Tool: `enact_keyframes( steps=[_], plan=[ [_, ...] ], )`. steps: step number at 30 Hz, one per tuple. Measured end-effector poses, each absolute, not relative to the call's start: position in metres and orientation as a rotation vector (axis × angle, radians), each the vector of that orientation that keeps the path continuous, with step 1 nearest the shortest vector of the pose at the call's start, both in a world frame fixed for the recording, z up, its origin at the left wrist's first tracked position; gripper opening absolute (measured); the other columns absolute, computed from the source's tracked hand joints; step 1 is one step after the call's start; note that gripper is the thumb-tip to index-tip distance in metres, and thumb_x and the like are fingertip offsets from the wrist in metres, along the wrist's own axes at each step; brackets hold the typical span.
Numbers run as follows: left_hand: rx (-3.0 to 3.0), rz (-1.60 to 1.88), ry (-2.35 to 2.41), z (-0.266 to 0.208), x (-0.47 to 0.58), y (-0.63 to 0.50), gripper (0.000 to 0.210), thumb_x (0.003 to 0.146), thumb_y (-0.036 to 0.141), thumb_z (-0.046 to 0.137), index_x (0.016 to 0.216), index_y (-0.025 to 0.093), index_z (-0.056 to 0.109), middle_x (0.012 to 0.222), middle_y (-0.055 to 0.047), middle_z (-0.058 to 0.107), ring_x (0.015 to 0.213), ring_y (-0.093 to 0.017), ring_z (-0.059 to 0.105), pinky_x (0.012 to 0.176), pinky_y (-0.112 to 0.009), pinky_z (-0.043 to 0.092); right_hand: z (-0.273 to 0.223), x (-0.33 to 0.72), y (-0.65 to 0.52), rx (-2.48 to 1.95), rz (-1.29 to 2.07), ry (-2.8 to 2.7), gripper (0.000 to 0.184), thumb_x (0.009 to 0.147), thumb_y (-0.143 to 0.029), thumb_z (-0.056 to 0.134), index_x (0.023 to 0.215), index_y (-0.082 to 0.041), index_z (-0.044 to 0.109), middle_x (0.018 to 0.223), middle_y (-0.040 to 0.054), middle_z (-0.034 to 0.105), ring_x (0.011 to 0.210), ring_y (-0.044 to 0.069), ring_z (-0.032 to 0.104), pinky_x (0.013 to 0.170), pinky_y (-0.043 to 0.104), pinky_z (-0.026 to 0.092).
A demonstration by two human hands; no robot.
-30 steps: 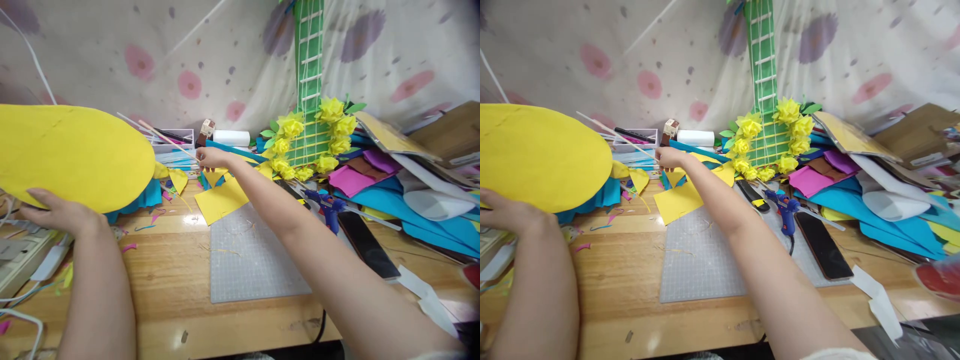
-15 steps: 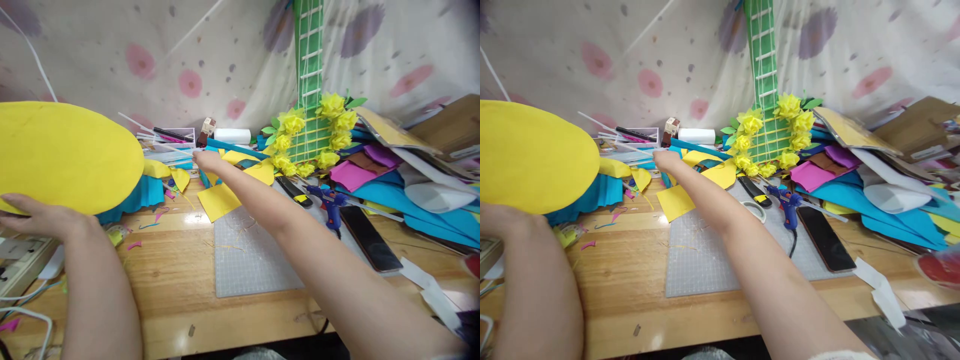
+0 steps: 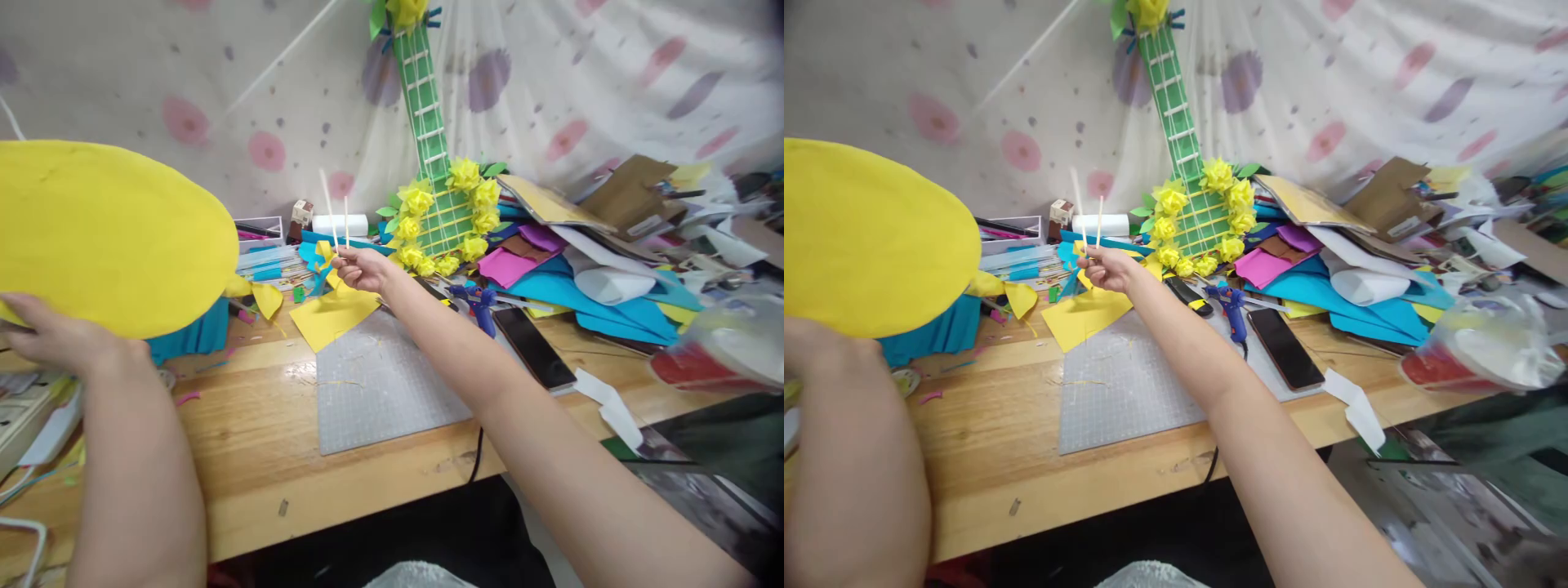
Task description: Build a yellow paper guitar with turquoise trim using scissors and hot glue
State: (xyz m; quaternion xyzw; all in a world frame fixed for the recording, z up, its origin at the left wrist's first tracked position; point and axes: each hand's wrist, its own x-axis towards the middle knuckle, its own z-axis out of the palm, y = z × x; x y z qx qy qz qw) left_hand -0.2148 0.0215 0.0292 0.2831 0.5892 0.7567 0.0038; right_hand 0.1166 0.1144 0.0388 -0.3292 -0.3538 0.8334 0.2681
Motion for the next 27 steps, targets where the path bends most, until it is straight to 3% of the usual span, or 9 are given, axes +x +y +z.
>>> enact_keyframes(
  steps=[2,4,8,14,21,27],
  plan=[
    [0.746,2.488,1.768,0.031,-0.197,0.015,0.035,0.090,0.016,0.009,0.120,0.014,0.027,0.127,-0.011,0.049,0.117,-0.008,0.051,0.097,-0.028,0.044,0.040,0.122,0.110,-0.818,2.261,-0.927,0.028,0.098,-0.026,0.024,0.075,-0.017,0.035,0.054,-0.0080,0.037,0.034,0.000,0.018,0.030,0.006,0.017],
    [0.731,2.494,1.711,0.027,-0.184,0.008,0.030,0.089,0.013,0.019,0.114,0.014,0.034,0.119,-0.009,0.057,0.106,-0.008,0.058,0.095,-0.029,0.046,0.039,0.128,0.105,-0.809,2.241,-0.975,0.026,0.098,-0.023,0.023,0.075,-0.018,0.034,0.055,-0.0074,0.041,0.034,0.000,0.018,0.030,0.006,0.016],
    [0.606,2.341,1.774,0.011,-0.177,-0.004,0.018,0.086,0.013,0.032,0.101,0.013,0.043,0.107,-0.006,0.063,0.092,-0.009,0.064,0.085,-0.029,0.052,0.030,0.142,0.089,-0.874,2.056,-1.221,0.018,0.096,-0.024,0.028,0.078,-0.021,0.029,0.055,-0.0069,0.049,0.033,0.002,0.021,0.032,0.009,0.020],
    [0.540,2.068,1.954,-0.008,-0.172,-0.013,0.012,0.078,0.019,0.055,0.085,0.009,0.056,0.085,-0.004,0.066,0.074,-0.012,0.063,0.082,-0.036,0.053,0.001,0.169,0.051,-1.076,1.757,-1.563,0.011,0.090,-0.021,0.033,0.080,-0.022,0.030,0.062,-0.0029,0.059,0.040,0.007,0.043,0.038,0.016,0.037],
    [0.511,1.748,1.843,-0.010,-0.148,-0.022,0.019,0.080,0.022,0.058,0.094,0.011,0.063,0.081,-0.008,0.069,0.077,-0.020,0.067,0.078,-0.040,0.055,-0.038,0.190,0.029,-1.241,1.442,-1.549,0.011,0.090,-0.024,0.036,0.083,-0.021,0.043,0.055,-0.0088,0.041,0.037,0.005,0.031,0.034,0.014,0.024],
    [0.627,1.560,1.767,-0.023,-0.110,-0.025,0.014,0.081,0.023,0.058,0.089,0.013,0.065,0.081,-0.009,0.071,0.074,-0.020,0.069,0.080,-0.039,0.055,-0.047,0.195,0.028,-1.120,1.387,-1.434,0.015,0.092,-0.032,0.031,0.081,-0.023,0.037,0.055,-0.0092,0.037,0.039,0.006,0.028,0.038,0.017,0.022]
  ],
)
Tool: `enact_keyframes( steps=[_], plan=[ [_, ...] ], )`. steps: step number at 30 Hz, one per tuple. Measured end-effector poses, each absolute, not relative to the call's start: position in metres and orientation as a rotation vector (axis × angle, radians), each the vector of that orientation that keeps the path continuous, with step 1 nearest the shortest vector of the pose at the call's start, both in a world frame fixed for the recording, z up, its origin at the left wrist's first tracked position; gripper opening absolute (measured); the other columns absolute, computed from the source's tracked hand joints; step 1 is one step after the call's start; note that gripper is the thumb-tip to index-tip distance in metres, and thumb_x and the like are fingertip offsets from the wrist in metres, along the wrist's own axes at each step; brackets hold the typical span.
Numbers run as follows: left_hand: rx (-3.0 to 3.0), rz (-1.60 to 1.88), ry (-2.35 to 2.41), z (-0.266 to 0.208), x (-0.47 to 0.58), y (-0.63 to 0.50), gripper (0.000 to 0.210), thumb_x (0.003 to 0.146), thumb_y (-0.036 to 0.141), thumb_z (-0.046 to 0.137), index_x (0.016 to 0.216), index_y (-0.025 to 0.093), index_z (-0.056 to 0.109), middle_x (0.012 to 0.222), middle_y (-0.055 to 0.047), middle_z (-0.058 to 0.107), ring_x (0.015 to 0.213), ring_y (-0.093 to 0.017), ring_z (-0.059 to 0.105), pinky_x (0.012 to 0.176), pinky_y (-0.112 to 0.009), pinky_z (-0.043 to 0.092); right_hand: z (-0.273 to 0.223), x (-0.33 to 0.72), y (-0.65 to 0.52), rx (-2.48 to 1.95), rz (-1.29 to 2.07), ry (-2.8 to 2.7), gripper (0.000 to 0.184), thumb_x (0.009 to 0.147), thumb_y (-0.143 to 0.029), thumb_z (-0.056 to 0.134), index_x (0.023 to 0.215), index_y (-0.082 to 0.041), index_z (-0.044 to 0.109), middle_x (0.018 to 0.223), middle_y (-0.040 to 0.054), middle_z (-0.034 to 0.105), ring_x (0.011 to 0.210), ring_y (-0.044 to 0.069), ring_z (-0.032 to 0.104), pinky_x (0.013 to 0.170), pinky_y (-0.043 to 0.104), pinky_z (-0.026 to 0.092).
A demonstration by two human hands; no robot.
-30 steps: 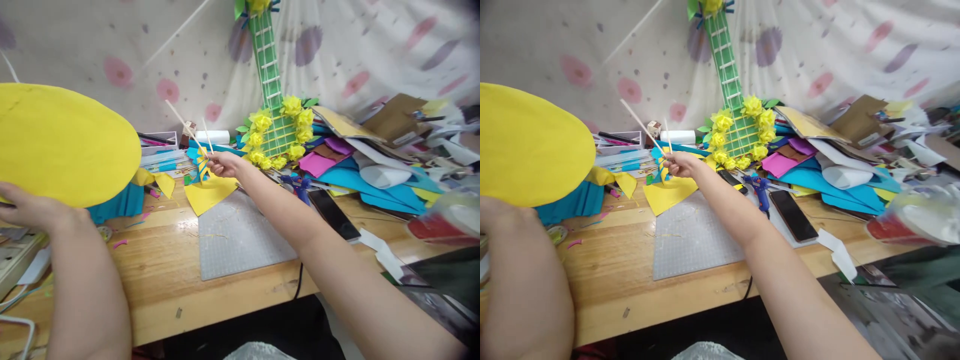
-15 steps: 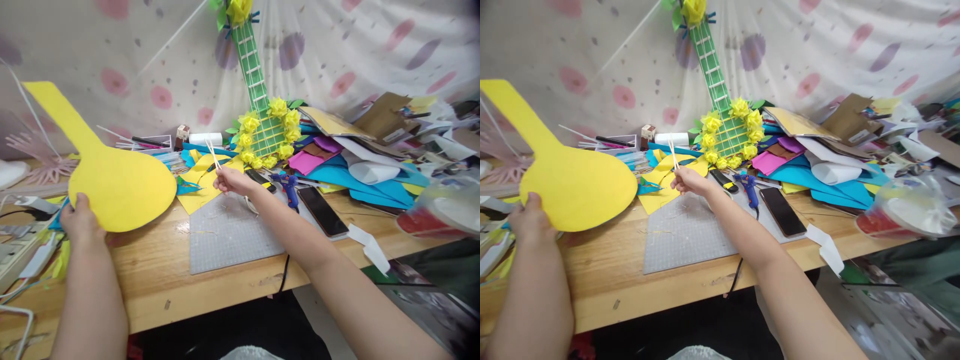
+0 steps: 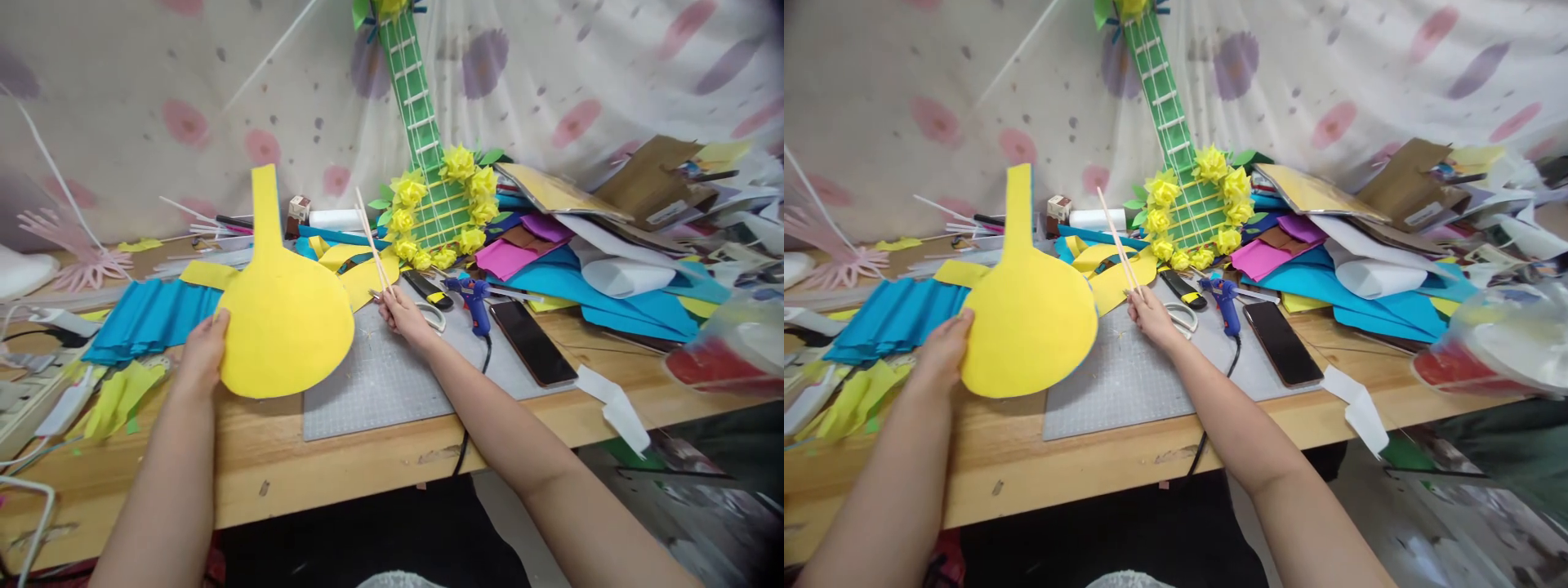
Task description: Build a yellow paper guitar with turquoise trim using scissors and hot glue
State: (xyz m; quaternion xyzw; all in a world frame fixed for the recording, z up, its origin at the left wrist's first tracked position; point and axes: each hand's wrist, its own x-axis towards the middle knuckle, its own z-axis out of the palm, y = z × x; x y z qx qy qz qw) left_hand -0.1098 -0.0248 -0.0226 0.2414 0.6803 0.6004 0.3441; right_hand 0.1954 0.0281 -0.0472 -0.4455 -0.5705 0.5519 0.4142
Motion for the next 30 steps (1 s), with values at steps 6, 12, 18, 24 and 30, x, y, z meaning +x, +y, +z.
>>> enact_keyframes(
  steps=[6,12,18,24,30],
  plan=[
    [0.631,1.564,1.624,-0.043,-0.081,-0.015,0.019,0.077,0.032,0.063,0.089,0.017,0.066,0.084,-0.007,0.071,0.089,-0.023,0.067,0.086,-0.037,0.053,-0.044,0.213,0.026,-1.020,1.074,-1.841,0.026,0.092,-0.040,0.036,0.073,-0.022,0.037,0.060,-0.0053,0.037,0.053,0.009,0.035,0.054,0.023,0.030],
    [0.713,1.622,1.223,-0.043,-0.072,-0.019,0.043,0.084,0.052,0.045,0.098,0.017,0.065,0.099,-0.006,0.070,0.106,-0.023,0.061,0.092,-0.035,0.050,-0.029,0.232,0.019,-0.879,1.095,-2.233,0.032,0.091,-0.046,0.036,0.077,-0.020,0.048,0.069,-0.0015,0.043,0.065,0.012,0.039,0.062,0.025,0.034],
    [0.896,1.624,1.316,-0.046,-0.076,-0.019,0.050,0.087,0.055,0.032,0.102,0.018,0.064,0.101,-0.007,0.068,0.106,-0.022,0.060,0.090,-0.035,0.049,-0.032,0.239,0.023,-0.876,1.221,-2.396,0.037,0.088,-0.050,0.039,0.087,-0.018,0.057,0.076,0.0001,0.050,0.070,0.013,0.044,0.065,0.024,0.035],
    [1.847,1.817,1.960,-0.028,-0.081,-0.030,0.021,0.078,0.037,0.060,0.089,0.019,0.065,0.093,-0.006,0.063,0.100,-0.021,0.056,0.095,-0.038,0.042,-0.033,0.238,0.024,-0.887,1.214,-2.442,0.038,0.088,-0.048,0.038,0.091,-0.016,0.059,0.073,0.0003,0.049,0.065,0.012,0.042,0.061,0.024,0.033],
    [2.607,0.947,1.522,-0.021,-0.030,-0.042,0.014,0.081,0.030,0.057,0.084,0.021,0.067,0.090,-0.005,0.065,0.086,-0.020,0.056,0.081,-0.035,0.046,-0.032,0.235,0.021,-0.960,1.218,-2.411,0.038,0.086,-0.052,0.040,0.083,-0.018,0.056,0.070,-0.0010,0.047,0.063,0.011,0.041,0.060,0.024,0.033]
  ],
)
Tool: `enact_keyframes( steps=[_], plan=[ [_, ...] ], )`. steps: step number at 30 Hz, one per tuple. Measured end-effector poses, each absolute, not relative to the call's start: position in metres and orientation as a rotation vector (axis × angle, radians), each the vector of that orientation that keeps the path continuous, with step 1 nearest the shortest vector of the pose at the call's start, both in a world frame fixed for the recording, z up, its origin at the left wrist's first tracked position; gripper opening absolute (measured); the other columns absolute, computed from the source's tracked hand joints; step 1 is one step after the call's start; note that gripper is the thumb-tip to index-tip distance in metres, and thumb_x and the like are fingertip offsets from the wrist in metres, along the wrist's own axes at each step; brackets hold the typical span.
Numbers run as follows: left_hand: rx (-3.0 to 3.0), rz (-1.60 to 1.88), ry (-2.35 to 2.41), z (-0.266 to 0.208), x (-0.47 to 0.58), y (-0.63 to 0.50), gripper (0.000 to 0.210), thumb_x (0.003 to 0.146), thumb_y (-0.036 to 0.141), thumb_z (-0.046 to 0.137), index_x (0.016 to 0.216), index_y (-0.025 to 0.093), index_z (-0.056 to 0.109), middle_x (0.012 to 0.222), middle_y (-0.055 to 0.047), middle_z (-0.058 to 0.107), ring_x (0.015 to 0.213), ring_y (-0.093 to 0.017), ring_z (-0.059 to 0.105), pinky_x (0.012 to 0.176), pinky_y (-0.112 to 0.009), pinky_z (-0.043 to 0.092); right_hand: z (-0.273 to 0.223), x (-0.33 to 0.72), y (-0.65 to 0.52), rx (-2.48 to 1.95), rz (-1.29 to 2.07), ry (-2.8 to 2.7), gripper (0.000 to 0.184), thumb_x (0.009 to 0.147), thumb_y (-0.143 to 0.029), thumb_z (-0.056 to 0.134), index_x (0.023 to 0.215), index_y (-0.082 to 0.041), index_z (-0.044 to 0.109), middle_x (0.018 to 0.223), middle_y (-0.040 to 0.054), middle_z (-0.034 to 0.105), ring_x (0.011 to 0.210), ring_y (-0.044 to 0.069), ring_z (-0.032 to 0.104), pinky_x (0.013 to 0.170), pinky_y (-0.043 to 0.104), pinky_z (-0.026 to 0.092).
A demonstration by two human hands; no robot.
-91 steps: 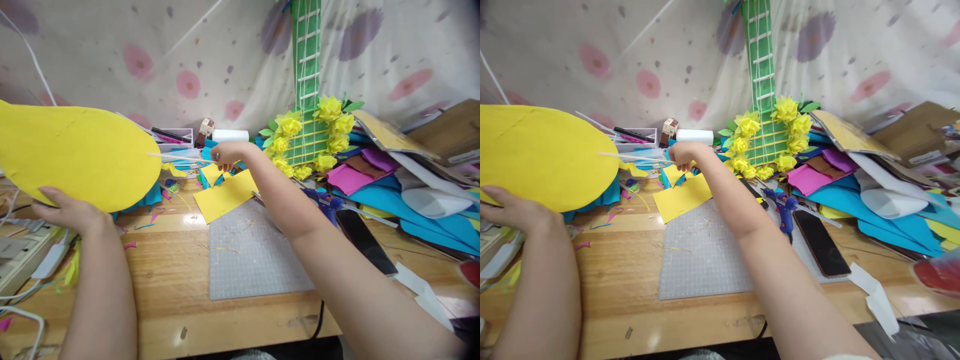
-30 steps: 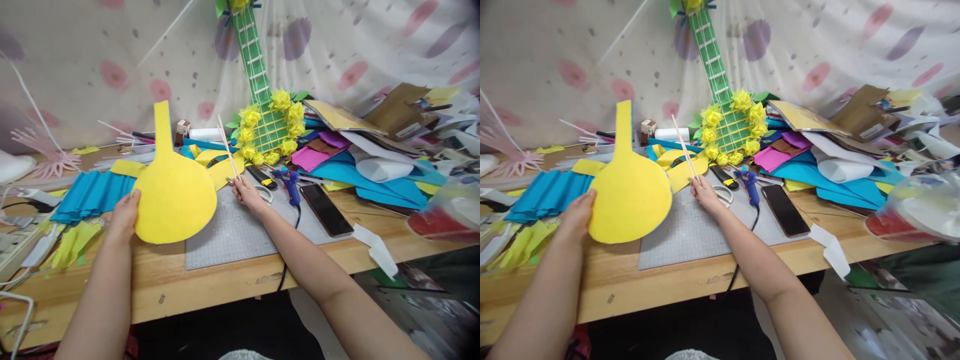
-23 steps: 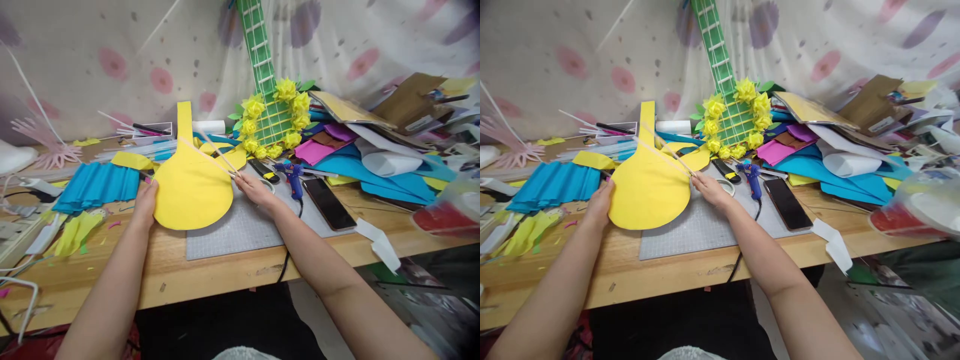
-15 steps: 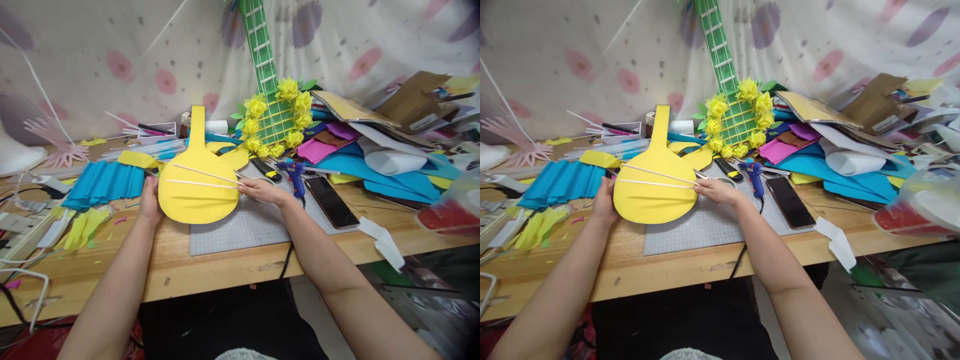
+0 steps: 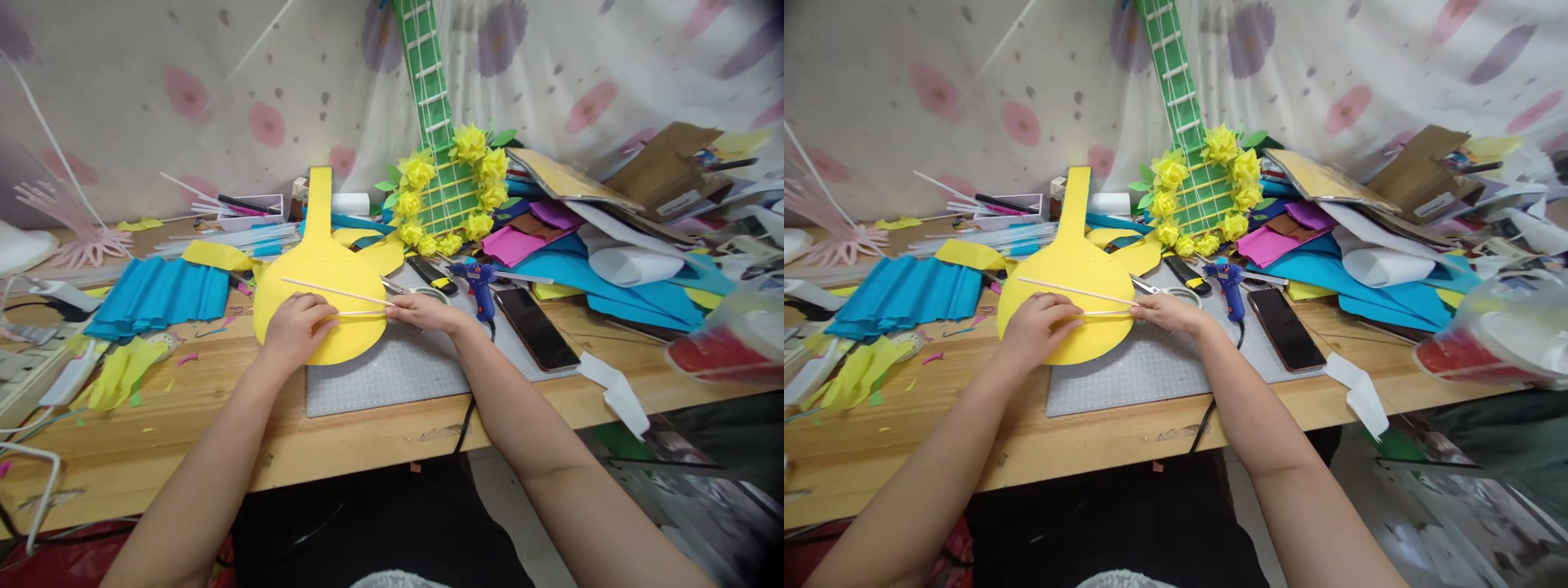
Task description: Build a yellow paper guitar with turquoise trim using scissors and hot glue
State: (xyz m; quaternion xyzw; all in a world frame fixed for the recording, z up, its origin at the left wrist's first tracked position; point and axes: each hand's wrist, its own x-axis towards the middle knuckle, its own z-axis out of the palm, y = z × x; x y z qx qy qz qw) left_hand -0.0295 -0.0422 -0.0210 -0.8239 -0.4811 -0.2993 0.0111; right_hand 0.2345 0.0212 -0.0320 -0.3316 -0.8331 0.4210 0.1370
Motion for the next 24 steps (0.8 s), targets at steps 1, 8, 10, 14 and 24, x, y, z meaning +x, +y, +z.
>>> enact_keyframes(
  steps=[1,8,10,14,24],
  plan=[
    [-2.575,-0.898,-1.505,-0.024,-0.024,-0.042,0.014,0.082,0.028,0.056,0.085,0.021,0.067,0.088,-0.005,0.065,0.085,-0.020,0.056,0.079,-0.035,0.045,-0.032,0.234,0.021,-0.961,1.220,-2.407,0.039,0.086,-0.053,0.039,0.078,-0.018,0.054,0.068,-0.0014,0.046,0.062,0.011,0.040,0.059,0.024,0.033],
    [-2.539,-0.903,-1.483,-0.033,-0.022,-0.039,0.019,0.087,0.027,0.050,0.080,0.020,0.066,0.080,-0.004,0.064,0.079,-0.019,0.054,0.070,-0.032,0.045,-0.037,0.241,0.026,-1.245,0.930,-2.090,0.048,0.089,-0.059,0.024,0.069,-0.020,0.044,0.064,-0.0006,0.047,0.059,0.012,0.042,0.058,0.025,0.034],
    [-2.528,-0.896,-1.454,-0.033,-0.023,-0.039,0.021,0.087,0.028,0.049,0.080,0.020,0.067,0.077,-0.004,0.063,0.077,-0.018,0.054,0.068,-0.031,0.044,-0.036,0.244,0.028,-1.428,0.794,-2.060,0.051,0.090,-0.057,0.019,0.072,-0.020,0.048,0.071,0.0032,0.055,0.066,0.015,0.049,0.062,0.026,0.036],
    [-2.540,-0.900,-1.420,-0.035,-0.027,-0.038,0.024,0.087,0.031,0.050,0.080,0.021,0.069,0.073,-0.004,0.062,0.073,-0.017,0.053,0.064,-0.030,0.044,-0.029,0.245,0.026,-1.860,0.525,-2.167,0.048,0.093,-0.048,0.022,0.090,-0.019,0.059,0.103,0.0119,0.065,0.095,0.024,0.057,0.076,0.030,0.039],
    [-2.676,-0.951,-1.391,-0.031,-0.040,-0.039,0.026,0.087,0.036,0.049,0.082,0.023,0.072,0.075,-0.004,0.063,0.072,-0.015,0.056,0.063,-0.028,0.044,-0.034,0.246,0.027,-2.082,0.360,-1.943,0.037,0.088,-0.047,0.041,0.093,-0.015,0.060,0.091,0.0193,0.064,0.091,0.031,0.058,0.076,0.040,0.040]
  ],
)
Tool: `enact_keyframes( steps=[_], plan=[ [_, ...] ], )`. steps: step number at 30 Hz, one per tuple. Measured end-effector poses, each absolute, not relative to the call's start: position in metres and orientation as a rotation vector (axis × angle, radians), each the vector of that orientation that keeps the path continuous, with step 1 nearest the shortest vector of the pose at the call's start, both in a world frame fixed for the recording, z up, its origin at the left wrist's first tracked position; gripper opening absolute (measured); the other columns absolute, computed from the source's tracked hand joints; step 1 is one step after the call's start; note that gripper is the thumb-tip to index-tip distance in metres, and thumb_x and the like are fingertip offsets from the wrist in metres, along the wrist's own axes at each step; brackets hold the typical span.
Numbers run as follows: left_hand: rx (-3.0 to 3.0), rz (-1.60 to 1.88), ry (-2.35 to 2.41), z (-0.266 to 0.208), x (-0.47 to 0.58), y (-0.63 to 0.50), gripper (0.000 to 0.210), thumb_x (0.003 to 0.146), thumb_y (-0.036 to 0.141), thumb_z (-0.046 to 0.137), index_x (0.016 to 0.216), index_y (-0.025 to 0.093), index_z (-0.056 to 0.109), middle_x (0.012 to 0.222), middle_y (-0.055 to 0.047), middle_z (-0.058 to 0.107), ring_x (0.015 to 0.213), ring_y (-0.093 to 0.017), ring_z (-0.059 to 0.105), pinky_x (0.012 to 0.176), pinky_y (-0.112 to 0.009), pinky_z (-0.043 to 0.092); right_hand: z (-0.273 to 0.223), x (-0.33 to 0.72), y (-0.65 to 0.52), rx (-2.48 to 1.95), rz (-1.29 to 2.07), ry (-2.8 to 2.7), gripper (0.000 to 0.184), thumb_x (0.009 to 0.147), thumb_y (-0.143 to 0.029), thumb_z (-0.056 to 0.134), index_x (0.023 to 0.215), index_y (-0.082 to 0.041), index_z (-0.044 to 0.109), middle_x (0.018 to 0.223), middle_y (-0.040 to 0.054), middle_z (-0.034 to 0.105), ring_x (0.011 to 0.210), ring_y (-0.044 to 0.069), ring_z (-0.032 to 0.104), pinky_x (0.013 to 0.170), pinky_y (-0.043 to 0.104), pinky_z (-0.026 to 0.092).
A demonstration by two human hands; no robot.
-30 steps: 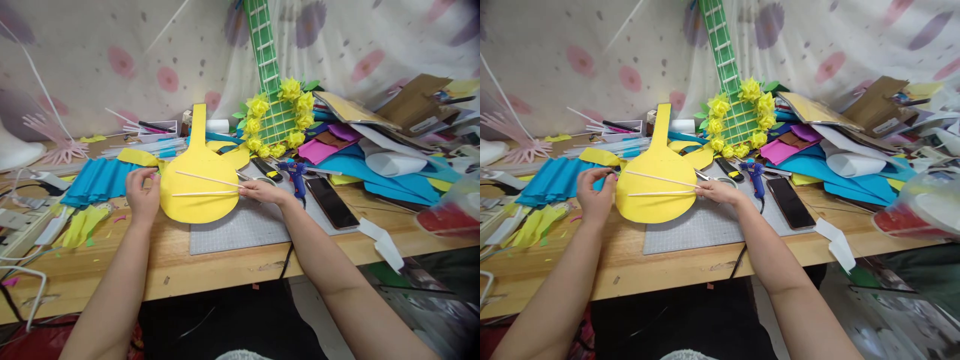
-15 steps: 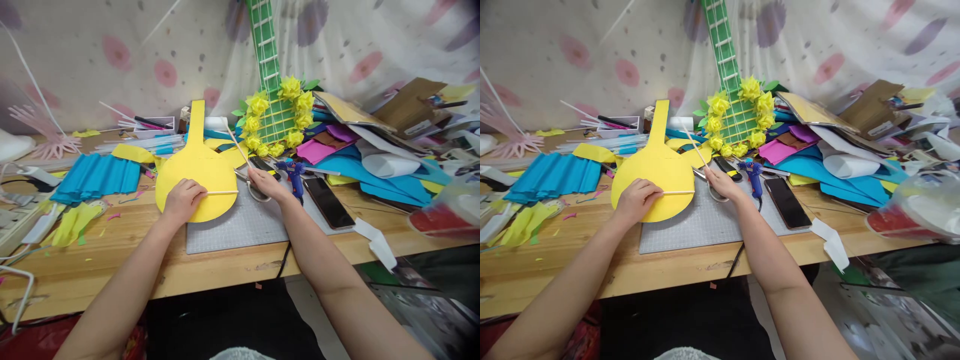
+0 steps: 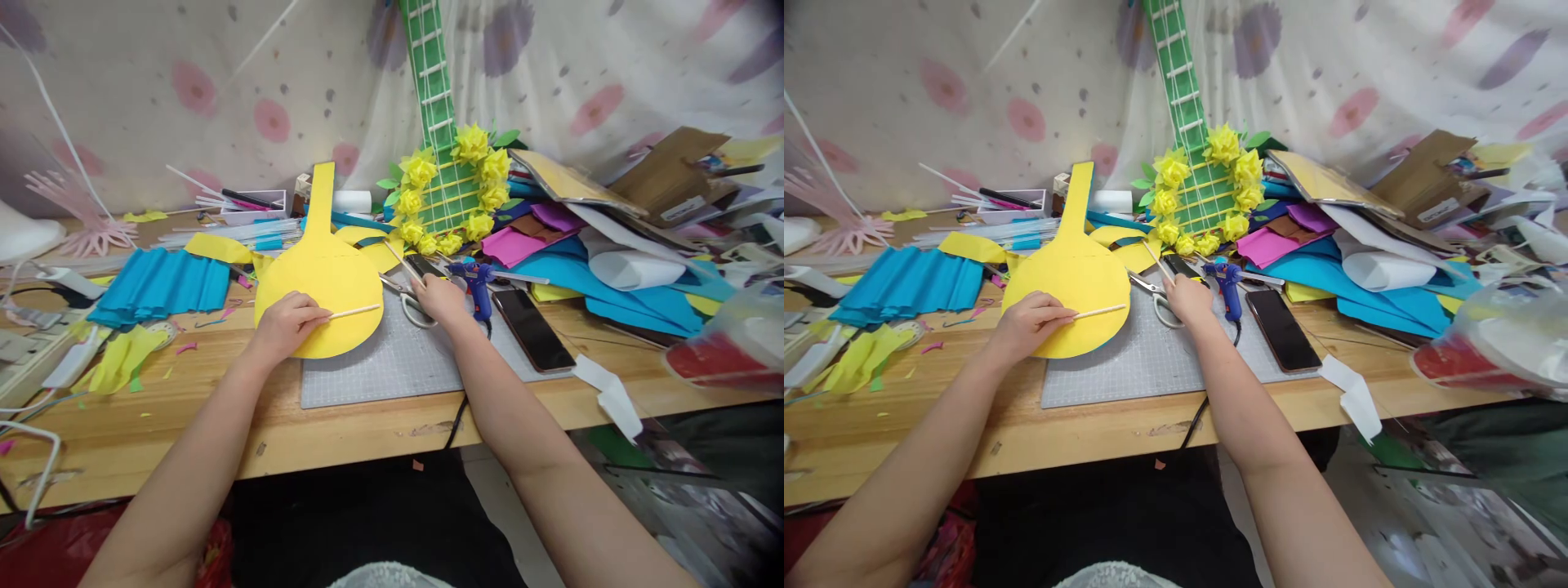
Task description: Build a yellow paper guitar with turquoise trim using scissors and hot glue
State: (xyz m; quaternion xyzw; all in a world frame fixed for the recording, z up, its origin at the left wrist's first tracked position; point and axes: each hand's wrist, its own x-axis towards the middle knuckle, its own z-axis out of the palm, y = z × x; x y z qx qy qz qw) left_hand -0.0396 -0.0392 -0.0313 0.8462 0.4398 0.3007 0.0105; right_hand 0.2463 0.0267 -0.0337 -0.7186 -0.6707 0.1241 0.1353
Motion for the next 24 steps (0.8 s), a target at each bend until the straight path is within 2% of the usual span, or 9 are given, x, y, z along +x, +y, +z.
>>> enact_keyframes(
  steps=[2,4,7,9,12,16,18,21,24],
  plan=[
    [2.600,0.944,1.364,-0.030,-0.041,-0.039,0.026,0.086,0.037,0.051,0.080,0.024,0.072,0.074,-0.004,0.064,0.072,-0.016,0.056,0.064,-0.029,0.044,-0.032,0.245,0.023,-1.871,0.234,-1.845,0.033,0.081,-0.046,0.054,0.095,-0.016,0.058,0.088,0.0166,0.062,0.089,0.030,0.055,0.074,0.040,0.039],
    [2.559,0.929,1.368,-0.030,-0.042,-0.040,0.025,0.085,0.038,0.052,0.078,0.024,0.072,0.074,-0.004,0.064,0.073,-0.016,0.056,0.064,-0.029,0.044,-0.027,0.239,0.015,-1.538,0.129,-1.822,0.028,0.079,-0.043,0.059,0.094,-0.019,0.058,0.089,0.0123,0.060,0.089,0.027,0.053,0.075,0.037,0.039],
    [2.501,0.917,1.368,-0.031,-0.042,-0.041,0.024,0.084,0.038,0.054,0.077,0.025,0.072,0.073,-0.003,0.064,0.073,-0.015,0.056,0.064,-0.029,0.044,-0.022,0.220,0.001,-1.082,0.300,-2.035,0.016,0.083,-0.036,0.056,0.086,-0.021,0.061,0.086,0.0068,0.058,0.083,0.020,0.052,0.074,0.033,0.040],
    [2.458,0.922,1.366,-0.031,-0.042,-0.042,0.020,0.082,0.037,0.057,0.078,0.024,0.072,0.072,-0.003,0.064,0.073,-0.015,0.056,0.064,-0.028,0.044,-0.024,0.208,-0.006,-0.914,0.437,-2.195,0.010,0.080,-0.031,0.060,0.079,-0.021,0.062,0.084,0.0049,0.057,0.082,0.018,0.051,0.074,0.031,0.039],
    [2.357,1.001,1.401,-0.028,-0.049,-0.041,0.018,0.079,0.037,0.061,0.084,0.023,0.072,0.078,-0.002,0.065,0.077,-0.015,0.058,0.069,-0.028,0.047,-0.033,0.199,-0.007,-0.878,0.520,-2.281,0.006,0.077,-0.025,0.065,0.074,-0.021,0.063,0.082,0.0039,0.057,0.085,0.019,0.050,0.076,0.032,0.038],
    [2.008,1.497,1.740,-0.024,-0.078,-0.036,0.023,0.082,0.035,0.057,0.090,0.018,0.070,0.092,-0.002,0.066,0.093,-0.017,0.058,0.089,-0.034,0.045,-0.044,0.200,-0.001,-0.904,0.609,-2.232,0.008,0.076,-0.023,0.065,0.070,-0.018,0.062,0.079,0.0032,0.056,0.081,0.016,0.051,0.074,0.030,0.038],
    [1.692,1.606,1.868,-0.024,-0.096,-0.033,0.025,0.081,0.034,0.058,0.096,0.016,0.068,0.098,-0.002,0.066,0.097,-0.018,0.058,0.091,-0.037,0.045,-0.047,0.201,0.001,-0.897,0.643,-2.225,0.009,0.075,-0.023,0.065,0.069,-0.018,0.062,0.076,0.0023,0.055,0.078,0.015,0.050,0.072,0.028,0.037],
    [1.261,1.467,1.720,-0.026,-0.112,-0.033,0.037,0.077,0.036,0.063,0.109,0.017,0.062,0.110,-0.005,0.064,0.106,-0.024,0.057,0.093,-0.041,0.046,-0.047,0.202,0.002,-0.872,0.688,-2.229,0.010,0.075,-0.024,0.066,0.068,-0.018,0.061,0.073,0.0014,0.053,0.075,0.015,0.048,0.069,0.028,0.037],
    [1.234,1.302,1.505,-0.025,-0.112,-0.038,0.057,0.071,0.039,0.068,0.123,0.021,0.053,0.127,-0.010,0.056,0.117,-0.027,0.051,0.095,-0.040,0.046,-0.046,0.202,0.002,-0.861,0.725,-2.222,0.012,0.074,-0.024,0.066,0.065,-0.018,0.059,0.071,0.0008,0.052,0.073,0.015,0.047,0.067,0.027,0.036]
  ],
)
